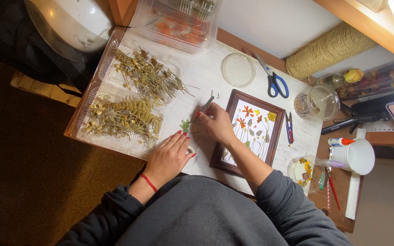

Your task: The person is seen arranging dried flowers in a photo frame.

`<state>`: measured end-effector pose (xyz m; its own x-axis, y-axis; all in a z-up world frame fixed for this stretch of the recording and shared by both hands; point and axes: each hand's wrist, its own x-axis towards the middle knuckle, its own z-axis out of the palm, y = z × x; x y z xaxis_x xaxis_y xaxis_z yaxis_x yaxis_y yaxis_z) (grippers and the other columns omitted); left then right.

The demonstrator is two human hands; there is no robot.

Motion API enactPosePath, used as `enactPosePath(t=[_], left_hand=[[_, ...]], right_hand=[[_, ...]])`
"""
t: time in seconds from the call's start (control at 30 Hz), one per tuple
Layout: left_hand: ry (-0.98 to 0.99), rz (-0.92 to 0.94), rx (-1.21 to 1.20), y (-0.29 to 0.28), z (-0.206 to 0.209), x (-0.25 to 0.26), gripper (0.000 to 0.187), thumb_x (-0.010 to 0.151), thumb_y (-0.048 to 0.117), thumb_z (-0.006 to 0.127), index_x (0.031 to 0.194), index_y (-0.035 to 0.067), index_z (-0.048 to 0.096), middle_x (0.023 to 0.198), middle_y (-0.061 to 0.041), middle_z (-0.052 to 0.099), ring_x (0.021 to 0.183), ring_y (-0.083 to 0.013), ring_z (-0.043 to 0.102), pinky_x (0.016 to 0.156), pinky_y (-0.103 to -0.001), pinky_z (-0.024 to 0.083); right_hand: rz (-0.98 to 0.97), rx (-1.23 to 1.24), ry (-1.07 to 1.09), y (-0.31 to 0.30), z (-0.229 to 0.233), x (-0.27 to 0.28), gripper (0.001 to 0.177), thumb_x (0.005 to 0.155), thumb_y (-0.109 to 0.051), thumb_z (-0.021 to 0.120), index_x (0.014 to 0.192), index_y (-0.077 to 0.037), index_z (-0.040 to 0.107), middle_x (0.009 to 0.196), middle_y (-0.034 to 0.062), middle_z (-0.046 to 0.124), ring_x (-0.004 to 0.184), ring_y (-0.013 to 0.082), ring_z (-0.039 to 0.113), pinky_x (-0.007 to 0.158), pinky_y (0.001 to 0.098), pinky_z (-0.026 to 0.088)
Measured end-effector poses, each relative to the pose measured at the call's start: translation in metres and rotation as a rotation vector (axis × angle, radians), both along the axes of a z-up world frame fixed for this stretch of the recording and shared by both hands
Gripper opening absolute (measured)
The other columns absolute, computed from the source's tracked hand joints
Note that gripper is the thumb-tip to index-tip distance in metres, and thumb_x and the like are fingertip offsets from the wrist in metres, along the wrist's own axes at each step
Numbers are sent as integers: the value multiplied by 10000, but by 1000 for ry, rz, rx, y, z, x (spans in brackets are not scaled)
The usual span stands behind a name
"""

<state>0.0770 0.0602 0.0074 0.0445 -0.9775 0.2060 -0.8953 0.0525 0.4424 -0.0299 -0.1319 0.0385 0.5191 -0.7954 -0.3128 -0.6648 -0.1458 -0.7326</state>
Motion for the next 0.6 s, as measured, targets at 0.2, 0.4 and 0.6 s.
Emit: enactPosePath(t=[0.2,0.4,0.6], left_hand=[[7,2,-14,2,0,1,507,979,377,613,1233,-62,631,1299,-242,659,1302,-346,581,1098,-428,449],[56,13,-62,2,11,3,485,973,347,643,1216,-72,650,1255,-252,681,1254,-350,622,1071,-424,485],[82,20,-68,3,13,6,451,969,326,658,1187,-69,674,1220,-253,701,1222,-350,649,1042,-425,510]], right_hand=[[5,46,-110,-6,-32,-12,203,941,-160,694,1071,-7,666,941,87,755,780,134,691,692,285,537],[-40,216,-327,-15,-44,-29,101,975,-88,675,1019,-2,648,848,39,711,698,67,607,614,221,467],[-162,420,-385,-24,-9,-55,23,987,-49,635,993,-26,634,749,15,659,508,36,463,434,204,323]])
